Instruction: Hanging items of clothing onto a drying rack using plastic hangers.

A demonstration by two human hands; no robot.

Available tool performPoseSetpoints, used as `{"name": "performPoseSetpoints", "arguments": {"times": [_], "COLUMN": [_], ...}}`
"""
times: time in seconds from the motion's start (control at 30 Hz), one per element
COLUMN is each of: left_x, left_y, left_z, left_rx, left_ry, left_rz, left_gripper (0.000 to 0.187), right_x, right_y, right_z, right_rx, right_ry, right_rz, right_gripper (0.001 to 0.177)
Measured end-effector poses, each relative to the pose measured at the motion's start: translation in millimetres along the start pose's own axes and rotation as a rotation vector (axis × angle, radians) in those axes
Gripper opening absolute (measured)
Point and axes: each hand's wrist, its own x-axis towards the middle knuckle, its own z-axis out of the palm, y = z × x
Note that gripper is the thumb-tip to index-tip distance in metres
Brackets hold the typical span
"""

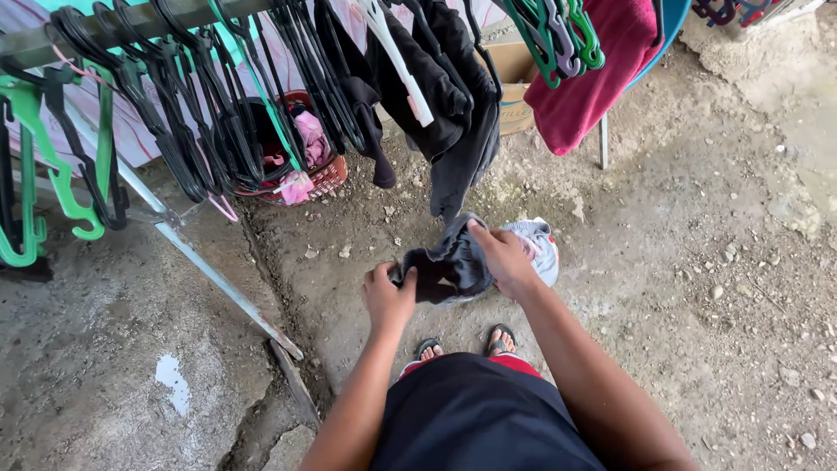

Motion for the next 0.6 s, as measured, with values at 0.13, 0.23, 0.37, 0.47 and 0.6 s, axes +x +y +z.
{"name": "performPoseSetpoints", "arguments": {"times": [0.13, 0.23, 0.37, 0.47, 0.6], "left_x": [-4.0, 1.2, 20.5, 38.8, 41.3], "left_y": [22.4, 6.3, -26.5, -41.4, -37.9], "left_z": [6.9, 41.2, 89.0, 105.2, 100.1], "left_rx": [-0.008, -0.299, -0.665, -1.092, -1.353], "left_ry": [-0.053, -0.306, -0.619, -0.717, -0.776], "left_rz": [0.049, 0.013, -0.254, -0.478, -0.597], "left_gripper": [0.039, 0.026, 0.028, 0.033, 0.038], "right_x": [-18.2, -28.1, -49.4, -66.8, -56.4], "right_y": [-23.8, -30.6, -45.3, -69.6, -53.0], "right_z": [21.7, 33.1, 46.7, 56.2, 54.7], "right_rx": [0.029, -0.255, -0.505, -0.562, -0.362], "right_ry": [-0.117, -0.163, -0.294, -0.345, -0.47], "right_rz": [-0.073, -0.093, -0.353, -0.276, -0.292], "right_gripper": [0.043, 0.043, 0.05, 0.055, 0.044]}}
